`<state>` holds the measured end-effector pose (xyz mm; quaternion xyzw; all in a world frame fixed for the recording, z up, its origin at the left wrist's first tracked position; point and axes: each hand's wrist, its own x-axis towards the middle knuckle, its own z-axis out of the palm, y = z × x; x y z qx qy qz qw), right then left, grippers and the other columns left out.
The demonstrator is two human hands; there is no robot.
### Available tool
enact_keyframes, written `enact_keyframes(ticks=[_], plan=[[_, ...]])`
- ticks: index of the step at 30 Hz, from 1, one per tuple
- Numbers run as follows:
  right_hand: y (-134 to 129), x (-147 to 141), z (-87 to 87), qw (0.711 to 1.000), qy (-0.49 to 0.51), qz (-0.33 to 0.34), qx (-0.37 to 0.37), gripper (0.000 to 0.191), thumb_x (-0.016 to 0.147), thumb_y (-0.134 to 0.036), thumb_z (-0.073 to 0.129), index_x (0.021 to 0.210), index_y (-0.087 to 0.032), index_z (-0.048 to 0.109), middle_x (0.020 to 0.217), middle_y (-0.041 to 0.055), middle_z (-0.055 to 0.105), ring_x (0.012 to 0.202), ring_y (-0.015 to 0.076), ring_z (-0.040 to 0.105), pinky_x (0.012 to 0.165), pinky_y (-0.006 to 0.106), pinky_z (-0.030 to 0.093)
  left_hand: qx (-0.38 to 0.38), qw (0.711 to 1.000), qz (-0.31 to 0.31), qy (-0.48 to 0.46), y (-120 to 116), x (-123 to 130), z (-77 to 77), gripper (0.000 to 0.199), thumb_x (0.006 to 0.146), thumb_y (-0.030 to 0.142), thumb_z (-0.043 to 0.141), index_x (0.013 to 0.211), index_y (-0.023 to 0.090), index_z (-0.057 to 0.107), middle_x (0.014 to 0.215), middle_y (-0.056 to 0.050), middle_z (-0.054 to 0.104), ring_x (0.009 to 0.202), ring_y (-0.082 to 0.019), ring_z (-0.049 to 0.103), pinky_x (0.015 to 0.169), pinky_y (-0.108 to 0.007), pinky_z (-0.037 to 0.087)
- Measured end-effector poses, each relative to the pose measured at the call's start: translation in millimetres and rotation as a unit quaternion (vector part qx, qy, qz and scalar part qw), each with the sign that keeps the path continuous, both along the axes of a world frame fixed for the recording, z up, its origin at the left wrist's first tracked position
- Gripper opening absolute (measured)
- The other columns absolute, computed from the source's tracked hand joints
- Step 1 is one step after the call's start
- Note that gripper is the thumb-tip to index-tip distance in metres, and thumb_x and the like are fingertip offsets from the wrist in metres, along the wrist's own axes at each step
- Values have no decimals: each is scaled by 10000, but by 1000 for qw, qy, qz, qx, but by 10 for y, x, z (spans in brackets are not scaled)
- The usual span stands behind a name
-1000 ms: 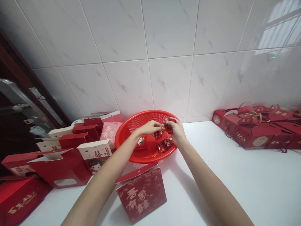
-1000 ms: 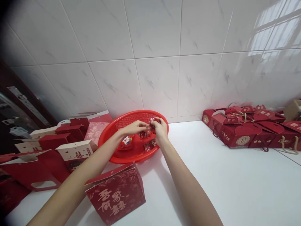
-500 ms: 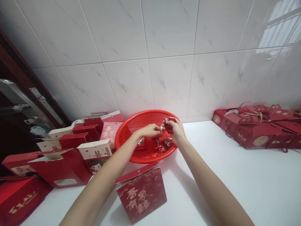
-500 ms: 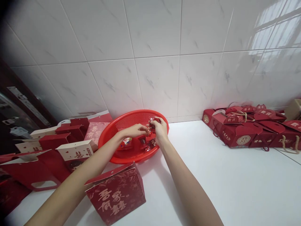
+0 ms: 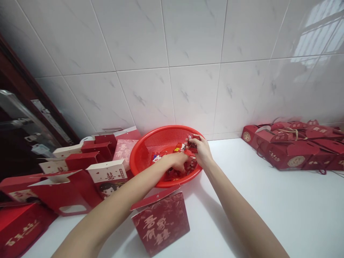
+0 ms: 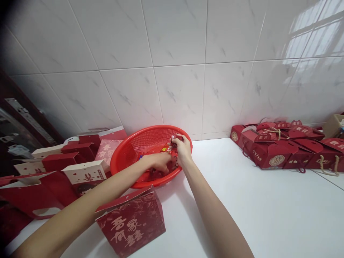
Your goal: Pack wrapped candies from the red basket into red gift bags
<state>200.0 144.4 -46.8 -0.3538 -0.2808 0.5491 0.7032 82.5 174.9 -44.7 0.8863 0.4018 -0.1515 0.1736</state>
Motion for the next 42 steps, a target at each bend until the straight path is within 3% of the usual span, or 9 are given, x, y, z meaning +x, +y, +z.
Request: enact_keyframes(ticks=[5,9,12,18,24,29,33,38,42], plan=[[4,-10,-7,1000,3,1,3,183,632,-78,637,774,-181,585,645,-18,667,547,131,653,509,217,500,6,1000,10,-13,134,-114,-32,305,666,78,677,942,195,733,831,-26,710,748,-201,647,546,-240,418],[9,-12,-14,1000,0,8,16,183,622,-98,649,768,-185,582,659,-19,667,559,138,657,511,224,499,77,993,34,-82,252,-202,-15,446,680,-12,572,1048,179,735,813,-28,717,759,-189,656,635,-237,454],[22,-12,-21,1000,4,8,14,207,610,-101,642,795,-182,599,654,-26,666,546,134,641,511,229,499,98,983,61,-142,294,-230,25,426,712,-15,531,1031,171,742,804,-25,732,761,-180,668,706,-232,479],[24,-7,-21,1000,-4,8,12,204,595,-111,647,783,-182,615,683,-16,685,555,129,627,504,226,491,70,970,90,-214,354,-260,9,396,758,30,513,1069,149,728,885,-37,766,790,-166,689,722,-219,502],[0,-15,-4,1000,2,11,11,205,590,-114,649,775,-187,604,651,-28,666,554,144,655,498,227,491,53,975,89,-197,393,-292,-50,406,679,-17,490,923,176,751,955,-29,784,924,-173,706,807,-214,505],[-8,-18,2,1000,-3,11,10,195,601,-112,650,776,-181,600,665,-13,670,567,144,665,516,227,498,51,984,51,-161,329,-275,-7,258,716,87,618,916,185,749,940,-32,758,889,-188,683,745,-223,479],[-16,-20,10,1000,4,7,7,184,613,-95,638,766,-183,589,647,-19,670,555,133,653,515,219,498,-29,993,-15,-112,191,-189,-6,270,694,239,744,961,201,739,851,-4,716,778,-182,646,651,-232,451],[-19,-16,3,1000,-1,8,-3,207,624,-94,639,806,-184,601,651,-21,674,546,132,643,502,221,500,-9,991,-91,-94,48,-57,-123,196,722,171,686,912,205,718,798,6,703,696,-167,603,592,-238,411],[-15,-10,-16,1000,-4,11,4,194,626,-102,650,791,-187,598,664,-20,678,567,136,654,505,222,510,-11,991,-99,-89,44,-19,-198,216,708,106,656,886,210,718,794,15,710,690,-167,611,592,-235,418]])
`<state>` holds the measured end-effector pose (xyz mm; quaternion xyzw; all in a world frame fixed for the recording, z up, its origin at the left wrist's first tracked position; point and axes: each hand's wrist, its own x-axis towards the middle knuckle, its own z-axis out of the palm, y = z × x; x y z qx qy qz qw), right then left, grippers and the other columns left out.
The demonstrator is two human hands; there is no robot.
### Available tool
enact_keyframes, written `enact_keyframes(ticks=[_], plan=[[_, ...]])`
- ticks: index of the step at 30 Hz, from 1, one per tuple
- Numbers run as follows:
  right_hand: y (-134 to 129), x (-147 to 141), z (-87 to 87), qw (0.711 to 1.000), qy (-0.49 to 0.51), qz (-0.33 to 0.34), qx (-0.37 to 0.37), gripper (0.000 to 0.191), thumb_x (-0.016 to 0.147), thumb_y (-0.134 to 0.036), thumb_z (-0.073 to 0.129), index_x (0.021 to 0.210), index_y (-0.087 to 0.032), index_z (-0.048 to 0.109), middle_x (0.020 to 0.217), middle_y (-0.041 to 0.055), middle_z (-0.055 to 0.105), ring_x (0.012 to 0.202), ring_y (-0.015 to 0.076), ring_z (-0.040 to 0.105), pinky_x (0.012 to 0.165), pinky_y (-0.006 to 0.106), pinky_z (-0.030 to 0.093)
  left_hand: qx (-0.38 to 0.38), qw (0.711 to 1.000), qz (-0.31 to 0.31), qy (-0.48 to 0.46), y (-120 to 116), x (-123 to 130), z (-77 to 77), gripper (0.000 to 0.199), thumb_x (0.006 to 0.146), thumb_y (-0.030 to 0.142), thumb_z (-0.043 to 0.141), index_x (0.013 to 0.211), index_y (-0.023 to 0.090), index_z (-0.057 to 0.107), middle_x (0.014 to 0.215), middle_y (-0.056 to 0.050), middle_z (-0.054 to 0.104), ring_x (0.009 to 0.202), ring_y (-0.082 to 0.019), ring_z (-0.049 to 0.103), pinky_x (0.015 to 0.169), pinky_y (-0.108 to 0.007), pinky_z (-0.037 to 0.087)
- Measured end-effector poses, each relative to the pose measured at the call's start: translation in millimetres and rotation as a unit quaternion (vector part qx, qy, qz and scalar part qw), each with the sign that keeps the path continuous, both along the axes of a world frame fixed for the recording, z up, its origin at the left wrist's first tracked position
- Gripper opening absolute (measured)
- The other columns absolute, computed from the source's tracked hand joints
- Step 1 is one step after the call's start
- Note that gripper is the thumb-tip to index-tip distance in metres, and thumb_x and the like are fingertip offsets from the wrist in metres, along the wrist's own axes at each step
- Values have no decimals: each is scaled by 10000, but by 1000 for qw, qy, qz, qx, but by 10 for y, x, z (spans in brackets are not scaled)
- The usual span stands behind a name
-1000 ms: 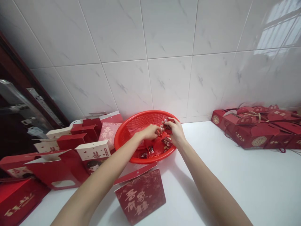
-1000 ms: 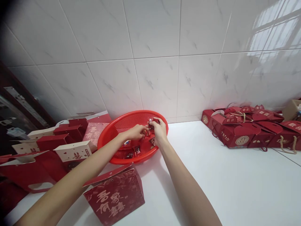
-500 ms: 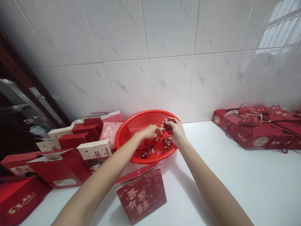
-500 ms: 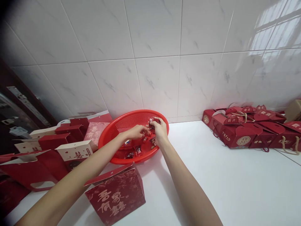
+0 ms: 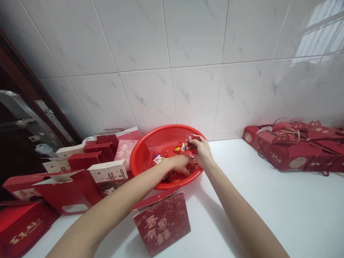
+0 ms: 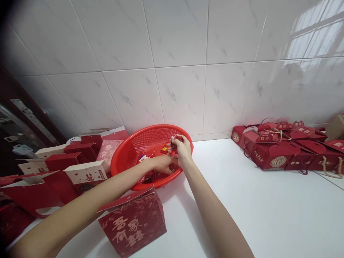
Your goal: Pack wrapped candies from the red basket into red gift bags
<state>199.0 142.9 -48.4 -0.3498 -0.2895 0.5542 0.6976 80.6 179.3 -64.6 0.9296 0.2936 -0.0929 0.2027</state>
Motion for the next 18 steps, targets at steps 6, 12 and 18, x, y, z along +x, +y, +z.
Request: enact_keyframes(ticks=[6,12,18], plan=[[4,0,-5,1000,1,-1,4,211,615,-99,659,794,-189,591,669,-19,666,576,143,662,524,232,519,-19,998,51,28,43,-35,65,243,665,128,697,890,213,726,806,18,711,692,-167,617,591,-232,424],[-12,-7,24,1000,-3,-9,1,197,609,-110,647,781,-191,595,664,-24,668,573,142,659,503,221,502,44,989,127,-65,196,-195,214,228,666,123,696,887,175,679,785,4,637,744,-176,603,641,-242,422],[-5,-5,32,1000,-10,-5,-2,198,607,-119,633,790,-189,597,675,-13,676,574,156,666,477,223,478,33,985,140,-95,263,-261,231,262,667,92,658,913,179,638,781,20,617,748,-165,596,628,-226,409]])
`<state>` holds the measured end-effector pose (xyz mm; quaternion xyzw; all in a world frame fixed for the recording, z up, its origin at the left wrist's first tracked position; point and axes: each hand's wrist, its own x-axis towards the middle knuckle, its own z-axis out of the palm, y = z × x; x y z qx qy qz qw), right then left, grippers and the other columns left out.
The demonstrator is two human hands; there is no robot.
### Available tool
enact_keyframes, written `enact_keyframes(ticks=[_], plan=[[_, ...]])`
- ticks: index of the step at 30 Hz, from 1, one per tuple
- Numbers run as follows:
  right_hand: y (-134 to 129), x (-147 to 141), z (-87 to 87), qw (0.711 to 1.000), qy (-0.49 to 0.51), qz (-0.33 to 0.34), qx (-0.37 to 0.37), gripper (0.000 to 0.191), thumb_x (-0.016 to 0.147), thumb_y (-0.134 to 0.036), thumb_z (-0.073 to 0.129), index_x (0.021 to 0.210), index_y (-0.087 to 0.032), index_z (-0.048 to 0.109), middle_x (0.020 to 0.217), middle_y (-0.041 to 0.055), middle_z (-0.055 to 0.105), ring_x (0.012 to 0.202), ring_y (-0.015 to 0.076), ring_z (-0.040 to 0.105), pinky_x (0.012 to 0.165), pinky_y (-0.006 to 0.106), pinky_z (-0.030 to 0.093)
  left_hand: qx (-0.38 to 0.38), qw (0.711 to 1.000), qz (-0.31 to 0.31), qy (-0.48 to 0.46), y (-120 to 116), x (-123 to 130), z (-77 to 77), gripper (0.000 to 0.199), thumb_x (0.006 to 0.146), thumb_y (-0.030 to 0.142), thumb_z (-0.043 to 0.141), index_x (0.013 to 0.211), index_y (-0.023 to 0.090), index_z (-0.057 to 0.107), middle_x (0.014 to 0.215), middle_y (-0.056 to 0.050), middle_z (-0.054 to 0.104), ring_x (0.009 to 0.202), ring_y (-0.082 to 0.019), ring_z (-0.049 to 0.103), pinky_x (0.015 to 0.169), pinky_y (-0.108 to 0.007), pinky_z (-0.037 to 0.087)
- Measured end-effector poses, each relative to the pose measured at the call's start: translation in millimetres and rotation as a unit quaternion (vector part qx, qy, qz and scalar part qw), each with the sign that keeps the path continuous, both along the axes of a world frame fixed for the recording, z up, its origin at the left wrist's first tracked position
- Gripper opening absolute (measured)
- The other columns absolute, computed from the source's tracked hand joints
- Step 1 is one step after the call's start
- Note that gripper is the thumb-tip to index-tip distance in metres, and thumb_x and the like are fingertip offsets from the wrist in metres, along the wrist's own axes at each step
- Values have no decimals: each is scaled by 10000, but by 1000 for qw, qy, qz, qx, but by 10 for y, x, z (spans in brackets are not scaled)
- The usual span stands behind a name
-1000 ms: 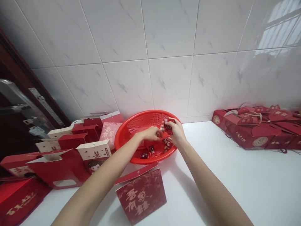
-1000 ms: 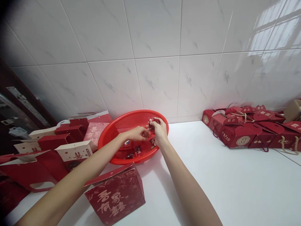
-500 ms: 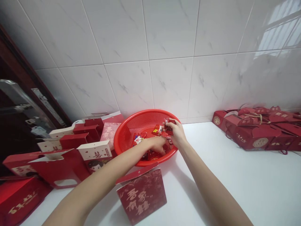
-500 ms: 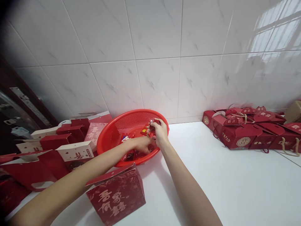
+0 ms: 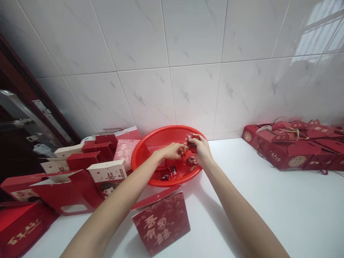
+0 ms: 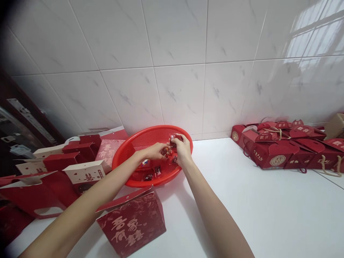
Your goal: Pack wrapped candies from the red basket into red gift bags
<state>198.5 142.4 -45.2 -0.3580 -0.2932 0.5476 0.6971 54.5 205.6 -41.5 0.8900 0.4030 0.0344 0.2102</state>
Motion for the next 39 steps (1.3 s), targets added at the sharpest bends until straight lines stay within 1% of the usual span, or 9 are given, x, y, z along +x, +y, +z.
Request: enact_keyframes(ticks=[8,10,13,19,23,28,31,34,39], plan=[[-15,-2,21,1000,0,-1,-12,207,585,-127,635,778,-194,597,638,-34,681,471,108,566,398,188,396,12,999,30,-17,60,-26,-61,597,661,105,669,1247,211,622,870,8,690,824,-192,648,681,-233,459],[-25,-6,34,1000,3,2,-18,201,603,-116,621,785,-197,595,648,-26,686,502,117,595,401,182,392,20,999,32,-16,75,-38,-66,542,653,114,676,1187,209,668,926,-12,713,868,-207,653,716,-246,469],[-33,-10,46,999,5,9,-32,183,634,-102,607,787,-202,595,676,-14,693,542,133,632,419,189,411,14,1000,10,-15,83,-52,-63,360,663,163,683,1016,210,737,948,-27,738,876,-219,656,737,-261,466],[-34,-6,45,1000,5,11,-28,195,667,-88,608,829,-196,592,669,-10,685,549,138,647,430,192,429,-3,1000,-5,-19,64,-43,-42,180,732,307,673,842,191,755,802,-29,727,755,-201,622,660,-256,410],[-32,-1,46,999,10,9,-34,164,698,-95,618,829,-191,590,671,-4,690,538,141,644,431,205,452,27,1000,16,0,47,-23,-27,241,782,383,621,705,173,714,614,-3,609,607,-166,522,582,-260,335],[-21,2,58,999,24,22,-42,83,736,-155,629,807,-187,598,669,6,696,536,145,640,418,209,456,56,998,14,-20,57,-20,-11,270,780,418,615,731,170,710,614,3,585,593,-156,493,577,-256,319],[-18,-2,66,999,25,21,-41,73,740,-171,627,803,-191,595,672,9,701,534,151,643,413,216,464,54,997,12,-59,71,-33,-9,293,774,447,625,735,170,712,620,3,592,614,-158,507,599,-250,331],[-16,-6,67,999,22,12,-41,70,750,-169,620,808,-193,590,685,12,707,531,149,642,404,209,449,21,990,18,-139,82,-41,-14,383,752,544,656,697,167,698,599,11,571,617,-151,497,593,-244,332],[-2,-6,34,999,22,-2,-33,153,705,-139,665,821,-195,582,661,-1,694,533,136,628,442,211,475,-48,952,83,-290,101,-9,-15,513,679,664,704,668,150,698,621,-11,626,617,-149,529,587,-250,382]])
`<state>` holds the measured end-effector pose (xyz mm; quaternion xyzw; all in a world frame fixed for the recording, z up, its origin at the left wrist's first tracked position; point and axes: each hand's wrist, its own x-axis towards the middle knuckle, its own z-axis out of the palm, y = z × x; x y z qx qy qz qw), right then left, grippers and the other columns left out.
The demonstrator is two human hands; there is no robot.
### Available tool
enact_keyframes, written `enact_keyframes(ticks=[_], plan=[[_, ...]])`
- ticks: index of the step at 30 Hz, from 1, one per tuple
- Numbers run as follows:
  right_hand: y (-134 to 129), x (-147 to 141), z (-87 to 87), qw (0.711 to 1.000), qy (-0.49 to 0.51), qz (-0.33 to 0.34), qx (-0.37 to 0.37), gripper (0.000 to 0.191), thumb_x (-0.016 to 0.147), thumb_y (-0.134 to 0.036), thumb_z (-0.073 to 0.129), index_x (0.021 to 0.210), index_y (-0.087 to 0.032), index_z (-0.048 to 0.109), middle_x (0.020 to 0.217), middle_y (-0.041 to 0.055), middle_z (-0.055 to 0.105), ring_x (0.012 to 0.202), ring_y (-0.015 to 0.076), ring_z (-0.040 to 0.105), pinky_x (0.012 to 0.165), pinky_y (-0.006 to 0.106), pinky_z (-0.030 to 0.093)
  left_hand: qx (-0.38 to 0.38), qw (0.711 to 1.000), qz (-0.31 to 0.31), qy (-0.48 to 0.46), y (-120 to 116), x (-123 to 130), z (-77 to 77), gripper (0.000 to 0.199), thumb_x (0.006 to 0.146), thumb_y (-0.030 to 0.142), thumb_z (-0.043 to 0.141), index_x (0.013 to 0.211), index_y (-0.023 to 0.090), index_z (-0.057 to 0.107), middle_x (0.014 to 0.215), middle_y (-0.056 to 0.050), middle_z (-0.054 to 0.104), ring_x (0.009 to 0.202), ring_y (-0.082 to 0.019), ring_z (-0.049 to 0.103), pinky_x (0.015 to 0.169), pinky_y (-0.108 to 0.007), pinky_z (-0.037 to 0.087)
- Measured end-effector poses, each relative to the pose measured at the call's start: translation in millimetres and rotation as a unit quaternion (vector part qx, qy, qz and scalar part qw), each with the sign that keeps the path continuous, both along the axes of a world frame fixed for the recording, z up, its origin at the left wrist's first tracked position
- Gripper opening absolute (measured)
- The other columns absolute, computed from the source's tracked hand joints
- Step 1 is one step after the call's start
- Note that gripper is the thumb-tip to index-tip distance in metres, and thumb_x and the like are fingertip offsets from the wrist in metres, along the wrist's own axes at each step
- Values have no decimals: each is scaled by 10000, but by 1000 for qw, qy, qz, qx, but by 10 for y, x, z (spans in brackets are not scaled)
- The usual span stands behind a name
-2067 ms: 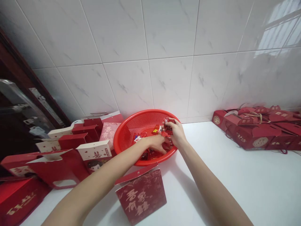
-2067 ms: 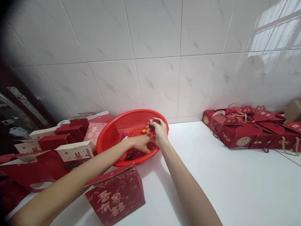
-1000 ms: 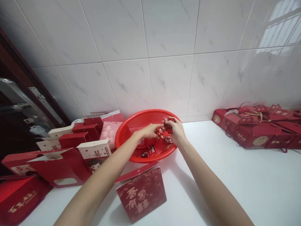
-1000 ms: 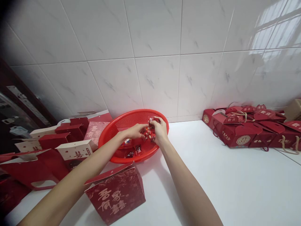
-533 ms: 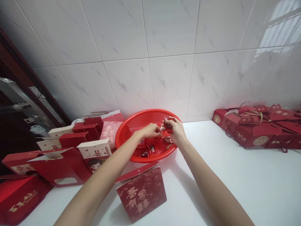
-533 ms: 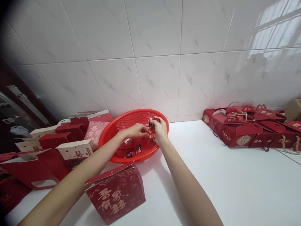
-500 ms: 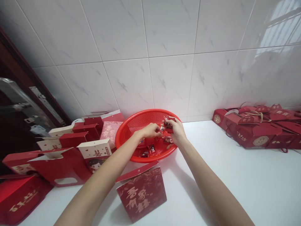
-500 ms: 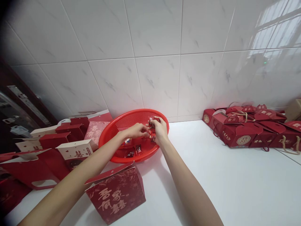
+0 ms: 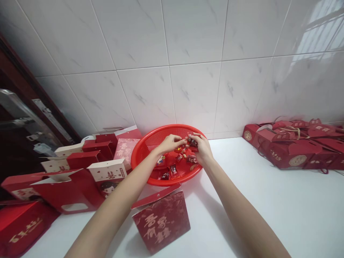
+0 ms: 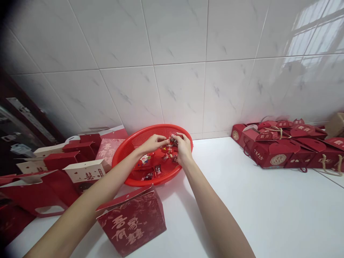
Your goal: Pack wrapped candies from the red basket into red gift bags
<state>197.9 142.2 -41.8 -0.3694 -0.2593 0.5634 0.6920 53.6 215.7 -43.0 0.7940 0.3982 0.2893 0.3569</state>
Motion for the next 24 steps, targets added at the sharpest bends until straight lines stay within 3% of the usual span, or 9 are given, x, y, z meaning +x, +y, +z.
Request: enact_keyframes(ticks=[6,17,24], plan=[[-8,-3,-28,999,-20,-15,28,272,588,-102,716,784,-201,556,581,-51,620,515,116,577,462,213,473,-88,986,6,-140,-49,57,83,494,606,630,803,667,149,706,648,-18,667,617,-131,580,646,-267,471],[-26,2,-11,1000,-17,-6,18,346,559,-85,747,819,-199,548,536,-49,605,468,117,542,414,206,428,-160,968,10,-193,-96,50,165,573,585,655,823,755,115,737,735,-85,744,662,-168,678,740,-322,535],[-26,-4,-3,999,-13,-33,27,318,576,-99,734,818,-206,558,523,-57,606,442,115,518,410,211,417,-173,962,-15,-213,-118,22,190,376,539,423,881,719,129,733,764,-70,758,713,-196,706,775,-337,541]])
